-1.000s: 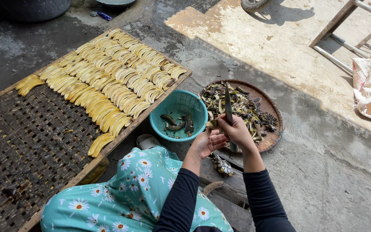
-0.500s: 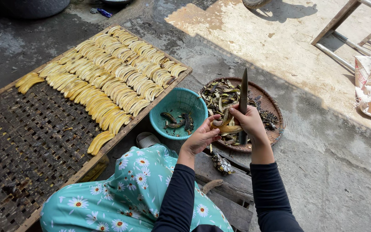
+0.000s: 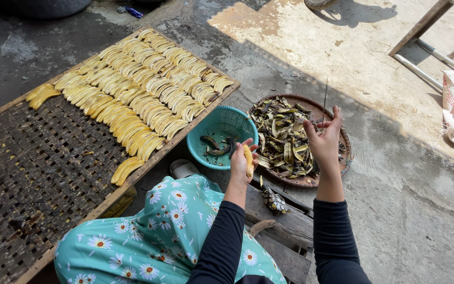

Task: The person sits on the ground and peels bananas with a knife, dropping the peels into a basket and onto a tray of discarded peels. They slice the peeled bananas into thin pieces and arrange the slices in rows on a large woven bamboo drying tray, working one banana at a time.

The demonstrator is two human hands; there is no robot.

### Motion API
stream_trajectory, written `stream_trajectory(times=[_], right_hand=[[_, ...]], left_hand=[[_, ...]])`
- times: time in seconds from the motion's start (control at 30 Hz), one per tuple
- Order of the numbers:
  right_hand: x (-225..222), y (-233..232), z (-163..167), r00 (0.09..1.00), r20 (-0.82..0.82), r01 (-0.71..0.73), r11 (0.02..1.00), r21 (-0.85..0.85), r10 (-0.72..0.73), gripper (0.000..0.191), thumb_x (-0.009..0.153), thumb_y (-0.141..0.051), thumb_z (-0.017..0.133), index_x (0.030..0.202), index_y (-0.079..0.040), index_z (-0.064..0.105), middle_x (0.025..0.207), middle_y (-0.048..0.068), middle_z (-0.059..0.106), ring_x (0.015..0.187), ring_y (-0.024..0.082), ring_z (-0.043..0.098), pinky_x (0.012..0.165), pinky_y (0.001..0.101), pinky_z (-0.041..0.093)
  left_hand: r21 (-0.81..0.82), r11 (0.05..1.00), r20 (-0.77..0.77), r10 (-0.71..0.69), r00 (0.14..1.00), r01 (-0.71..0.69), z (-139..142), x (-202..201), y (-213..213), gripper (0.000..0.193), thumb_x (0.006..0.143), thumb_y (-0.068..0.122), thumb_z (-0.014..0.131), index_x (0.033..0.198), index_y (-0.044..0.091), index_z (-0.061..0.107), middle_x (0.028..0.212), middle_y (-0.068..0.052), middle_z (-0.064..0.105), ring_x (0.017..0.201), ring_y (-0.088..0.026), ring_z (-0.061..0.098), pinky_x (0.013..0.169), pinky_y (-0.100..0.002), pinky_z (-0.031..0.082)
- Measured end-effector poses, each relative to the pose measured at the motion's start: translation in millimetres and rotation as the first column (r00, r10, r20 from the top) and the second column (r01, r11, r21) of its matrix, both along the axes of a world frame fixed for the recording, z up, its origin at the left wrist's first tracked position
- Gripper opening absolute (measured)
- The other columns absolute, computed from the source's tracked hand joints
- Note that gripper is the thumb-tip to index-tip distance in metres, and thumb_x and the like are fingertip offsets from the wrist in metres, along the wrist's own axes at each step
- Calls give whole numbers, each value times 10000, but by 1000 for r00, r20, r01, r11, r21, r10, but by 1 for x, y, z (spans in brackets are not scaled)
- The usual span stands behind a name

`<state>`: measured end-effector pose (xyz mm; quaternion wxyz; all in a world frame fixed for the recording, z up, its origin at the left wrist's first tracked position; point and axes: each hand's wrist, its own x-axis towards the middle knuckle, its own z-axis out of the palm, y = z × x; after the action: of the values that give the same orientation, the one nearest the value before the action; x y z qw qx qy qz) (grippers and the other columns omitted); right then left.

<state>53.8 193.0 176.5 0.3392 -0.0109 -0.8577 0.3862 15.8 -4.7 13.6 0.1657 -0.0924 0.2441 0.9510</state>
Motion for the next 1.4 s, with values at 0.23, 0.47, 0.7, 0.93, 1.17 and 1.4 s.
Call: stream_trajectory(times=[0.23,0.47,0.7,0.93,1.17,1.4], right_hand=[[78,-86,-57,622,424,-351,719,-601,658,639,1047,-349,401,1638,-164,239,844,17,560,619,71,446,547,223,395],[97,-112,-89,562,278,-447,569,-690,779,581,1090,-292,423,1636,-116,333,878,-33,480,788,96,412,742,236,405],[101,-128,-88,673,336,-479,735,-480,659,551,1087,-252,442,1621,-135,367,870,-17,478,796,106,429,782,247,452],[96,-142,-74,728,344,-481,799,-360,593,504,1073,-236,454,1562,-121,418,1221,57,661,892,138,543,861,273,485],[84,-149,-81,782,313,-505,842,-189,539,493,1073,-212,473,1551,-95,452,1445,175,618,1266,288,634,1048,364,466],[72,-162,-86,814,355,-437,887,-148,460,483,1053,-205,497,1531,-140,476,1412,164,636,1241,298,655,1020,361,495]], left_hand=[[-121,978,237,197,951,-172,-22,-12,-8,478,1097,456,329,1137,110,656,962,-26,710,697,-101,569,526,-237,476],[-108,962,211,269,940,-252,-20,-14,-19,444,1100,448,331,1136,111,617,951,-26,682,690,-102,571,535,-247,492],[-8,953,174,299,938,-302,-23,-10,-24,400,1100,455,392,1127,110,591,908,-26,638,658,-112,557,521,-254,495],[165,945,186,252,950,-283,-25,-12,-34,353,1087,448,438,1066,123,573,840,-23,596,640,-139,556,535,-274,517],[229,939,176,218,960,-255,-24,-4,-44,307,1081,404,473,1032,119,576,827,-22,601,724,-164,610,778,-383,613],[205,947,218,204,954,-249,-8,1,-58,259,1098,290,442,1033,77,575,834,-70,636,939,-279,716,793,-327,572]])
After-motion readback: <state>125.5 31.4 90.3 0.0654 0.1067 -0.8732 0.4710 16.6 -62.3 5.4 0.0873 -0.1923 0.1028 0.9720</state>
